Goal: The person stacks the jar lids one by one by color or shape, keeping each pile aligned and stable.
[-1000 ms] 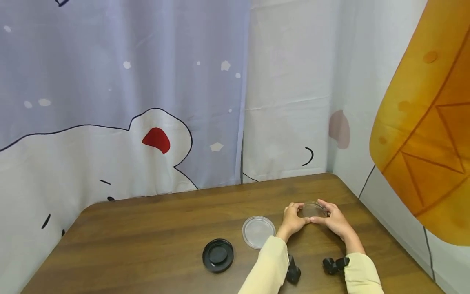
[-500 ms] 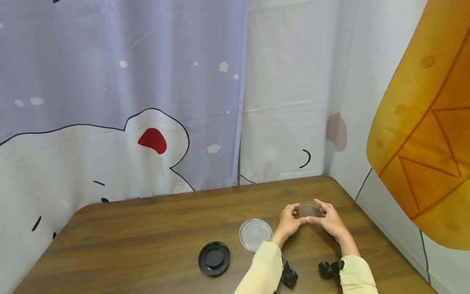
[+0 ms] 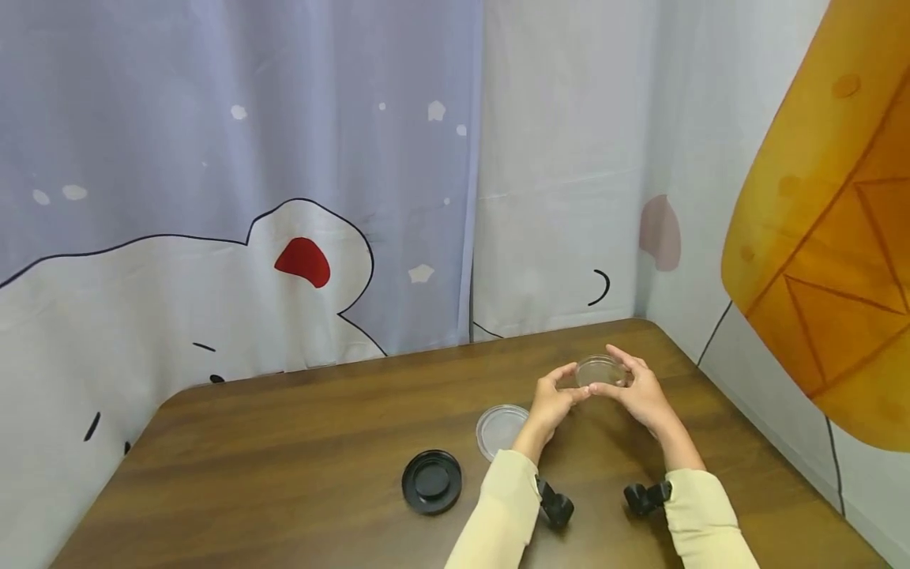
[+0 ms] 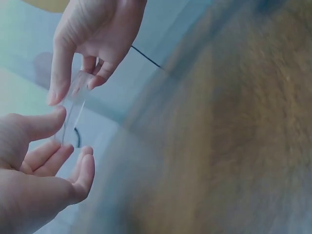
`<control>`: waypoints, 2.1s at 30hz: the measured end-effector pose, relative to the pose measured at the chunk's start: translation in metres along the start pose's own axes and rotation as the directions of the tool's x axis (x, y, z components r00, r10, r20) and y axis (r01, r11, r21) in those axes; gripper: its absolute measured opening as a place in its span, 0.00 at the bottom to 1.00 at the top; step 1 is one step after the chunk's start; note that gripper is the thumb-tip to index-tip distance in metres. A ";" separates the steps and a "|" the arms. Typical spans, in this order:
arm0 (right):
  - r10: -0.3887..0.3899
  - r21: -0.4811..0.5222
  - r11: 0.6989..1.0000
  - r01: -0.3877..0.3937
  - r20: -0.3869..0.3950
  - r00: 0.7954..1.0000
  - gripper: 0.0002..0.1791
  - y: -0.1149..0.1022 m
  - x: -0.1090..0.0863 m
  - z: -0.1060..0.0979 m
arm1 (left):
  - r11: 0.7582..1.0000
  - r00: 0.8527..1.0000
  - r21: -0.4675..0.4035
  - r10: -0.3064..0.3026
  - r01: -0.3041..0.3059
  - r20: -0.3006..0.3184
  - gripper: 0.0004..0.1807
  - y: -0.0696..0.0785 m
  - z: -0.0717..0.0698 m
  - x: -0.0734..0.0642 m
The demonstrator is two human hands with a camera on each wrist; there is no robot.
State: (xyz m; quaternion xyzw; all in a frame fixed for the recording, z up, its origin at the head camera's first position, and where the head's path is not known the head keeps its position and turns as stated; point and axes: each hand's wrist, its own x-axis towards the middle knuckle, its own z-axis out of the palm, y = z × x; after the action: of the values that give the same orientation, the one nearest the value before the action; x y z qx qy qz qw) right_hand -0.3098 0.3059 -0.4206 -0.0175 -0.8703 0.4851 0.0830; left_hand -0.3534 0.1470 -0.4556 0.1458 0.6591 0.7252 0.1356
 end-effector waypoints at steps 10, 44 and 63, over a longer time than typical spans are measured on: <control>-0.132 -0.068 0.989 0.129 -0.036 0.991 0.43 -0.076 -0.018 -0.006 | 0.988 0.987 -0.012 0.155 -0.155 0.028 0.28 0.055 -0.028 -0.025; -0.280 0.101 0.960 0.262 0.310 0.908 0.41 -0.059 -0.016 0.056 | 0.896 0.984 0.423 0.073 -0.138 0.165 0.47 0.064 -0.115 -0.058; -0.244 0.030 0.966 0.257 0.429 0.870 0.44 -0.017 -0.002 0.079 | 0.770 0.986 0.633 -0.035 -0.078 0.163 0.38 0.019 -0.117 -0.043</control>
State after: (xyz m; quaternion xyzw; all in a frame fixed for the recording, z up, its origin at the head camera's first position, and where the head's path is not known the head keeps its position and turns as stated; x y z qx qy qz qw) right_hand -0.3194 0.2298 -0.4474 0.2014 -0.8687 0.4500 -0.0486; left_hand -0.3597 0.0212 -0.4485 0.2503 0.8505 0.4456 0.1241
